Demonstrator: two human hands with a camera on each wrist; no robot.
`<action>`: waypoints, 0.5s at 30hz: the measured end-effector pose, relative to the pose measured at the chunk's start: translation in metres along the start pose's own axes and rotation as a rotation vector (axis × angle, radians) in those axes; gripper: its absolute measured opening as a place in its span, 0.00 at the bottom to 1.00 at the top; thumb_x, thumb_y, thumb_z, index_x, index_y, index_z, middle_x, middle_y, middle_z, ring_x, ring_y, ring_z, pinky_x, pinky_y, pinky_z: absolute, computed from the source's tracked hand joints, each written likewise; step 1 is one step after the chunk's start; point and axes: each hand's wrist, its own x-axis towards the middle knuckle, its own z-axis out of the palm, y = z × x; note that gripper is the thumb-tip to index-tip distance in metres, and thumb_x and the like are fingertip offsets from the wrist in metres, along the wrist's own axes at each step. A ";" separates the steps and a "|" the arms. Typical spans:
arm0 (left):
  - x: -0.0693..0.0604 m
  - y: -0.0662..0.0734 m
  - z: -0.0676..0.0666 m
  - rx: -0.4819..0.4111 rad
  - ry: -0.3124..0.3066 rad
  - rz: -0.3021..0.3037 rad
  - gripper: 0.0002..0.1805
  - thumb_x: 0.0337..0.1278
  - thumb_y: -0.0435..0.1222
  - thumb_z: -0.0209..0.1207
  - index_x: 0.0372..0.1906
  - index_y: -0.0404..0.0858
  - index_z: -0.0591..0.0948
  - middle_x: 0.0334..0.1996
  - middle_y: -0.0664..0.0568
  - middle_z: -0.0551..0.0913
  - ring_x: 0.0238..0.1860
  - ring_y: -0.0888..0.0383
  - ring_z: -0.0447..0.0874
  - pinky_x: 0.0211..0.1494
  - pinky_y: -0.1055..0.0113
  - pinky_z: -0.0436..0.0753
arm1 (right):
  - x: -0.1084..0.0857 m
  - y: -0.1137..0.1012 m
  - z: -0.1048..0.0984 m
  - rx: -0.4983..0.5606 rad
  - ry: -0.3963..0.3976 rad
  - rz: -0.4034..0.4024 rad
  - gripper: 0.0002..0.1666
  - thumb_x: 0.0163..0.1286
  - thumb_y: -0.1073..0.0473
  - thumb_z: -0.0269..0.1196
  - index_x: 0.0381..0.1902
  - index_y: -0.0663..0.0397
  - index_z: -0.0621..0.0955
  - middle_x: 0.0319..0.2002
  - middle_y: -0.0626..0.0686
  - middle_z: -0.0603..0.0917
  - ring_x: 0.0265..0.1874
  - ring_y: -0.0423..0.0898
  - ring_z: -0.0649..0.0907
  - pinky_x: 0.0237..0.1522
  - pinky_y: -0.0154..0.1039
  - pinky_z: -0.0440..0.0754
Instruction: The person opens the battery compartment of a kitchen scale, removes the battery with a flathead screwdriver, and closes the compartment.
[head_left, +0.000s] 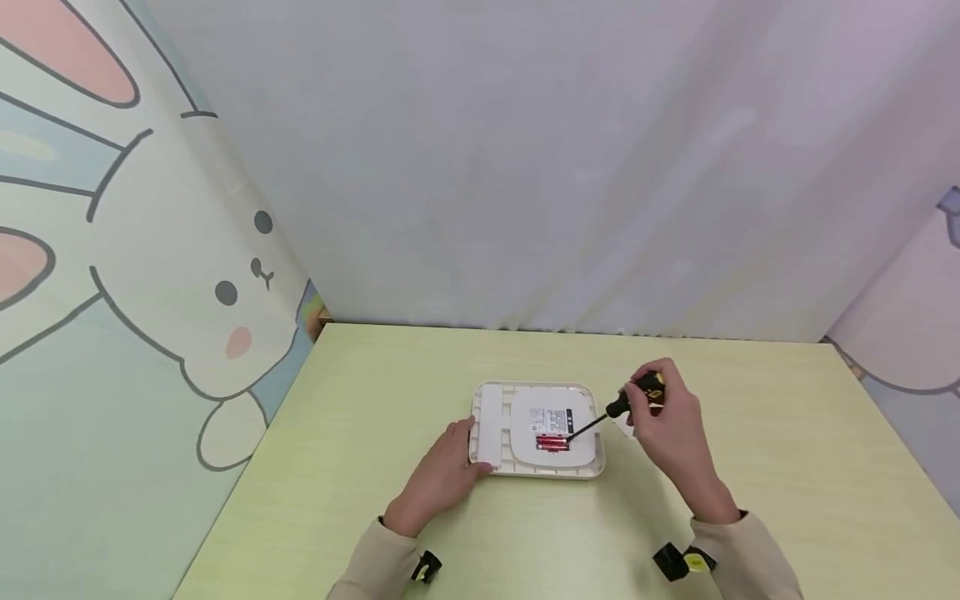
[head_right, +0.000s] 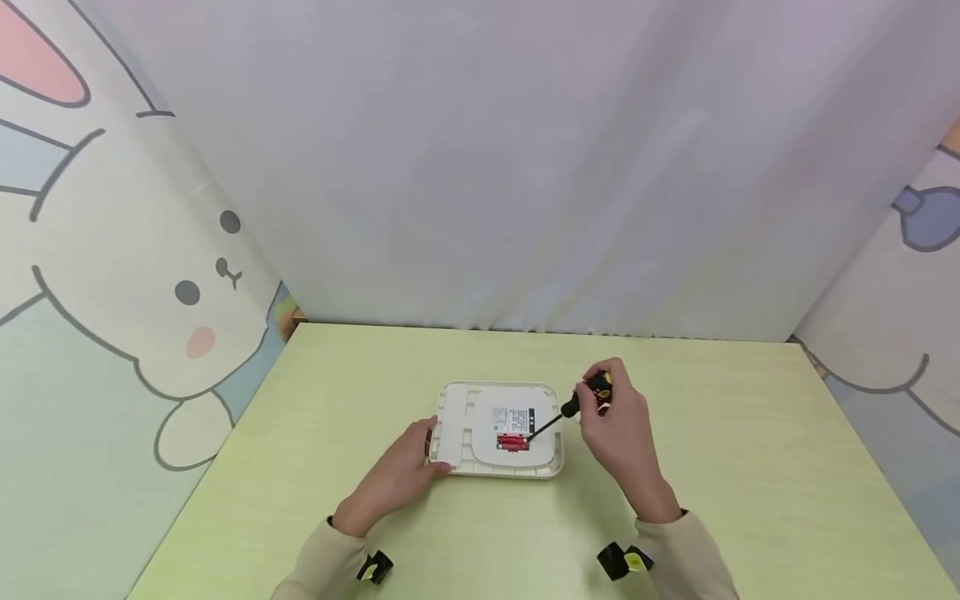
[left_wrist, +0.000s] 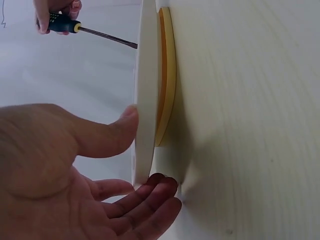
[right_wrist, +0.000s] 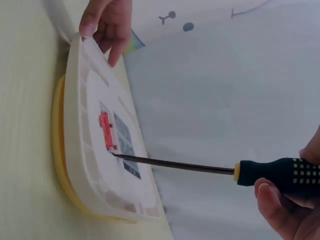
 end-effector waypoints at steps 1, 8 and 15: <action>0.000 0.000 0.000 0.000 -0.001 -0.002 0.42 0.69 0.39 0.66 0.78 0.24 0.62 0.74 0.31 0.70 0.77 0.35 0.67 0.77 0.41 0.69 | -0.002 0.004 -0.001 0.036 0.016 0.021 0.09 0.78 0.66 0.60 0.51 0.61 0.73 0.38 0.63 0.86 0.21 0.39 0.83 0.22 0.35 0.84; 0.000 0.002 -0.001 -0.009 0.005 -0.023 0.41 0.68 0.37 0.68 0.77 0.24 0.63 0.70 0.32 0.73 0.73 0.38 0.72 0.75 0.41 0.72 | -0.017 0.024 -0.006 0.214 0.112 0.138 0.10 0.79 0.66 0.60 0.52 0.65 0.72 0.34 0.41 0.87 0.18 0.44 0.85 0.23 0.37 0.86; 0.002 0.003 0.001 -0.013 -0.002 -0.026 0.41 0.67 0.36 0.67 0.77 0.24 0.63 0.70 0.33 0.73 0.72 0.39 0.73 0.74 0.41 0.72 | -0.030 0.042 -0.007 0.419 0.218 0.230 0.06 0.79 0.68 0.58 0.49 0.61 0.72 0.35 0.44 0.89 0.18 0.43 0.86 0.24 0.36 0.87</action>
